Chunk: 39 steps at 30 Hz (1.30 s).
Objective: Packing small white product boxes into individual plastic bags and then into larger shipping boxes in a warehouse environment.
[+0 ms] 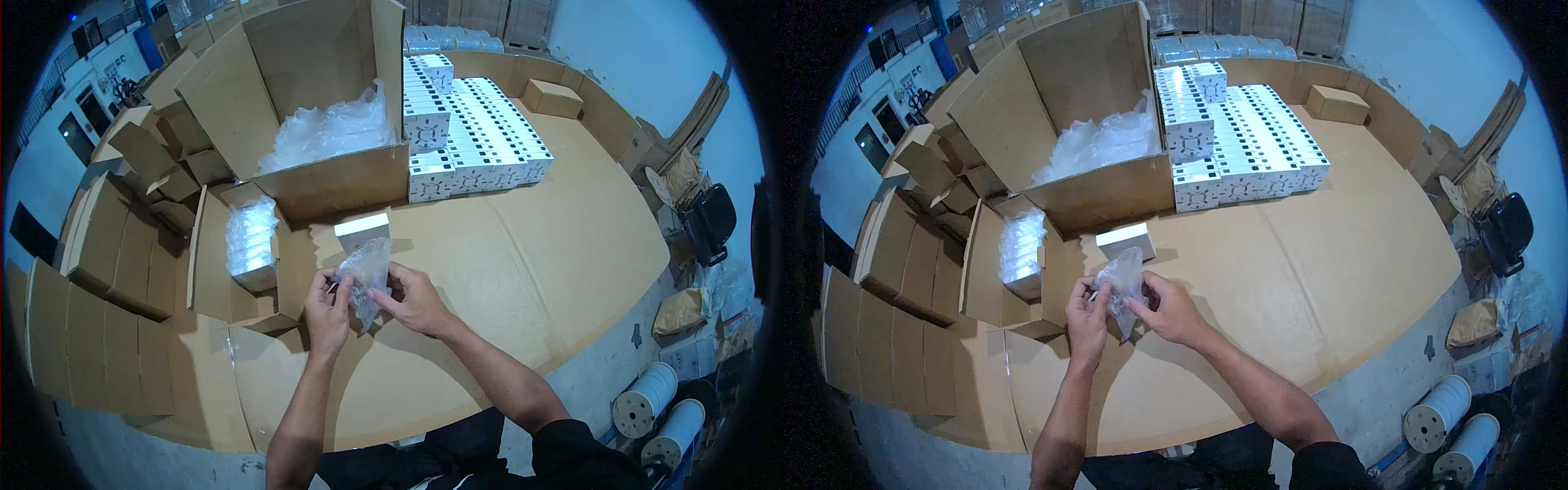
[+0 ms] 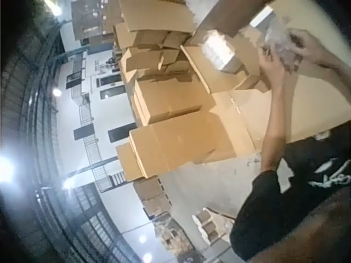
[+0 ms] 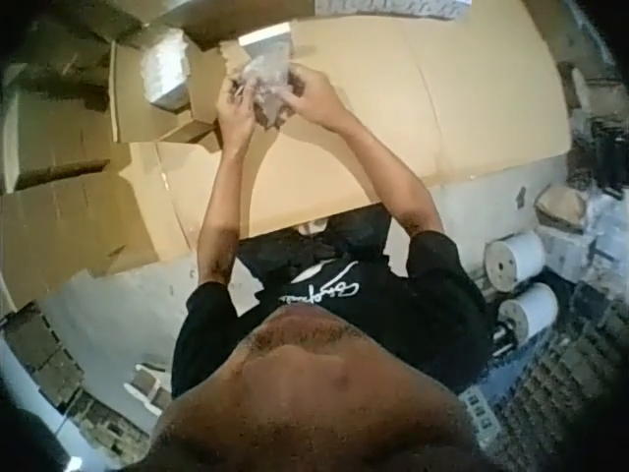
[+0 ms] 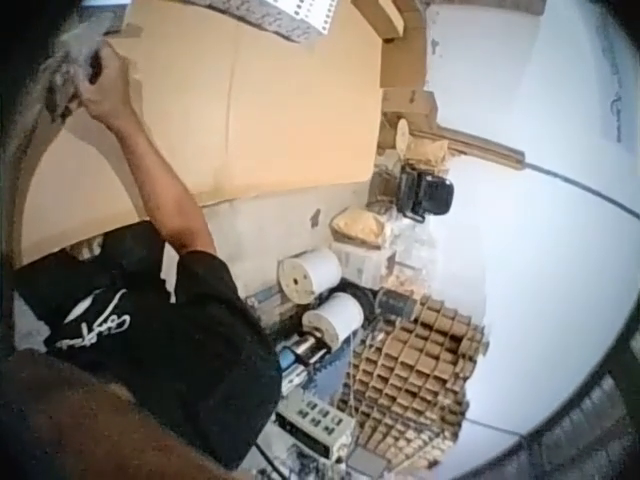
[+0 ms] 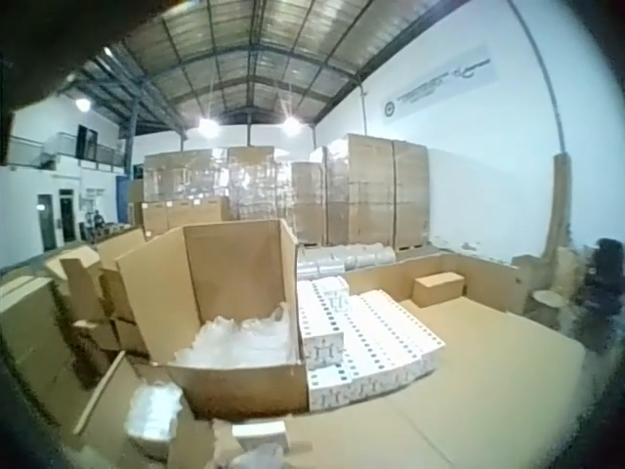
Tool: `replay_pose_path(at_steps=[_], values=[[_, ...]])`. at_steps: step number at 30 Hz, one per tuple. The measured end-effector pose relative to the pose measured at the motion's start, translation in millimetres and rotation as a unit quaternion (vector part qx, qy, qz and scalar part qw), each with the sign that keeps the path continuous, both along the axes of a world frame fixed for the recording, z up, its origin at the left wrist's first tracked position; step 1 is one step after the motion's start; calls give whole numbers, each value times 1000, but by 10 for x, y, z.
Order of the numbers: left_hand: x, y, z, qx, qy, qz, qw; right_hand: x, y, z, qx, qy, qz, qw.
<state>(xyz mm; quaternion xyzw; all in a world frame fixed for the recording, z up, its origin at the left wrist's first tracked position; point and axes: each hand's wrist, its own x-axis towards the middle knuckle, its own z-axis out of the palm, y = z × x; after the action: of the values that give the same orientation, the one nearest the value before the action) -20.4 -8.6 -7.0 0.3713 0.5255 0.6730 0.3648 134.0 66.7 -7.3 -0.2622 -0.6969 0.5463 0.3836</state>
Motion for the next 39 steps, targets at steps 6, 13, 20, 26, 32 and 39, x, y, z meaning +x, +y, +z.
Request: replay_pose_path(at_steps=[6, 13, 20, 26, 32, 39], values=[[-118, 21, -14, -10, -18, 31, 999, 185, 159, 241, -45, -70, 50, 995], [-74, 22, -27, 33, -137, 97, 985, 344, 302, 340, -131, -86, 75, 985], [106, -129, 95, -53, -43, -38, 997, 238, 240, 237, 14, -88, 5, 996], [-78, -87, -57, -95, -55, -11, 994, 291, 240, 339, -19, -131, 28, 991], [-35, -98, -108, -76, 14, 25, 997, 286, 180, 516, -55, -156, 44, 985], [127, -108, 17, -58, 198, -1, 978, 311, 330, 267, -127, -4, -11, 992]])
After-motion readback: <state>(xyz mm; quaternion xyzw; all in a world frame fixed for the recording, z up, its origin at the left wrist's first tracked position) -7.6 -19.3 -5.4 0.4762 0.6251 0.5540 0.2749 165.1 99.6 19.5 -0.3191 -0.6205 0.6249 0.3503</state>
